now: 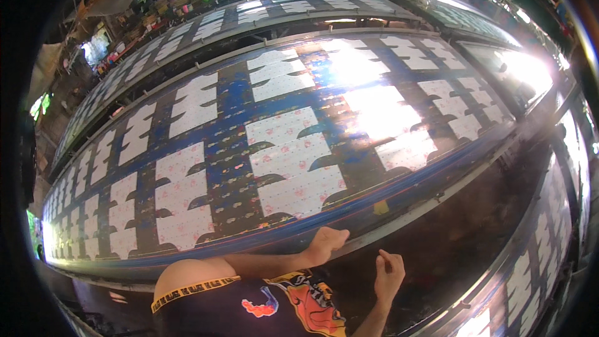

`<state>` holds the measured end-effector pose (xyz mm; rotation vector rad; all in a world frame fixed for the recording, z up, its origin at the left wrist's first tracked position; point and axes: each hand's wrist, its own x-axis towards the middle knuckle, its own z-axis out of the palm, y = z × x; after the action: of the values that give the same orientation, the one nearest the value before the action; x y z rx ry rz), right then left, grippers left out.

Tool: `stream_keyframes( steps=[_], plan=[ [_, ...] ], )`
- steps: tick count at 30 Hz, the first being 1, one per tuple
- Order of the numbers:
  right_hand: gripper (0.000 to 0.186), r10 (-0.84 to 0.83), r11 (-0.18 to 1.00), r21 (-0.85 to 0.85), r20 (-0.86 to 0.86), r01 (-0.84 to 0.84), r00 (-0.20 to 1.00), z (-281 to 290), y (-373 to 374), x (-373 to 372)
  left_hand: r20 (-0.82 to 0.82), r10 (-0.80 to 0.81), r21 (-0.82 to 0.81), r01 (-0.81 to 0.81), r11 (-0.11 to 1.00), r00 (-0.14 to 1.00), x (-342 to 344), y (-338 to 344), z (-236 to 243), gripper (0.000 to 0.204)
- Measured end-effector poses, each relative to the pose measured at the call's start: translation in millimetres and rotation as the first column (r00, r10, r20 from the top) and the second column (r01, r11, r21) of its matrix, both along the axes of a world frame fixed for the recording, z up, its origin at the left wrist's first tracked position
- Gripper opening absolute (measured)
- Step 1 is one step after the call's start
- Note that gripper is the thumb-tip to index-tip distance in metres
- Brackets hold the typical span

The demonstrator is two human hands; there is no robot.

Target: The person uses a squeegee to pull green ink across a screen printing frame placed over fabric on a long table. The person repeatedly repositions the frame and pulls the squeegee to apply ink to successive sections of the fabric.

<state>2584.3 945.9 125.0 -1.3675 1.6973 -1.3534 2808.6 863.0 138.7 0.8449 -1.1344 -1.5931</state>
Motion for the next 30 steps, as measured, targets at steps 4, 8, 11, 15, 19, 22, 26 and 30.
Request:
stream_keyframes(
  steps=[4, 8, 11, 15, 19, 22, 26, 30],
  plan=[
    [0.014, -0.112, 0.993, -0.002, 0.255, 0.116, 0.96, -9, 3, -4, -0.586, 0.246, 0.712, 0.346, 0.612, 0.772, 8, -16, -13, 0.06],
    [0.013, -0.077, 0.996, 0.059, 0.294, 0.063, 0.953, -13, 10, 4, -0.519, 0.332, 0.815, 0.339, 0.47, 0.788, 15, -3, -26, 0.06],
    [0.015, -0.009, 0.995, 0.101, 0.1, -0.001, 0.995, -10, 14, 13, -0.531, 0.364, 0.813, 0.339, 0.474, 0.765, 18, 4, -32, 0.061],
    [0.021, 0.053, 0.983, 0.179, -0.035, -0.046, 0.998, 5, 13, 27, -0.561, 0.401, 0.79, 0.322, 0.522, 0.724, 24, -6, -32, 0.061],
    [0.026, 0.074, 0.986, 0.157, -0.141, -0.051, 0.987, 21, 11, 39, -0.545, 0.487, 0.81, 0.279, 0.516, 0.683, 34, -17, -33, 0.062],
    [0.029, 0.1, 0.989, 0.125, -0.219, -0.074, 0.971, 28, 11, 46, -0.554, 0.517, 0.803, 0.256, 0.538, 0.652, 41, -21, -36, 0.062],
    [0.031, 0.071, 0.958, 0.278, -0.018, -0.063, 0.997, 29, 24, 57, -0.563, 0.548, 0.805, 0.26, 0.534, 0.619, 49, -16, -38, 0.061],
    [0.034, 0.125, 0.948, 0.3, -0.035, -0.108, 0.992, 34, 37, 58, -0.589, 0.586, 0.798, 0.285, 0.531, 0.556, 49, -4, -31, 0.058]
  ],
)
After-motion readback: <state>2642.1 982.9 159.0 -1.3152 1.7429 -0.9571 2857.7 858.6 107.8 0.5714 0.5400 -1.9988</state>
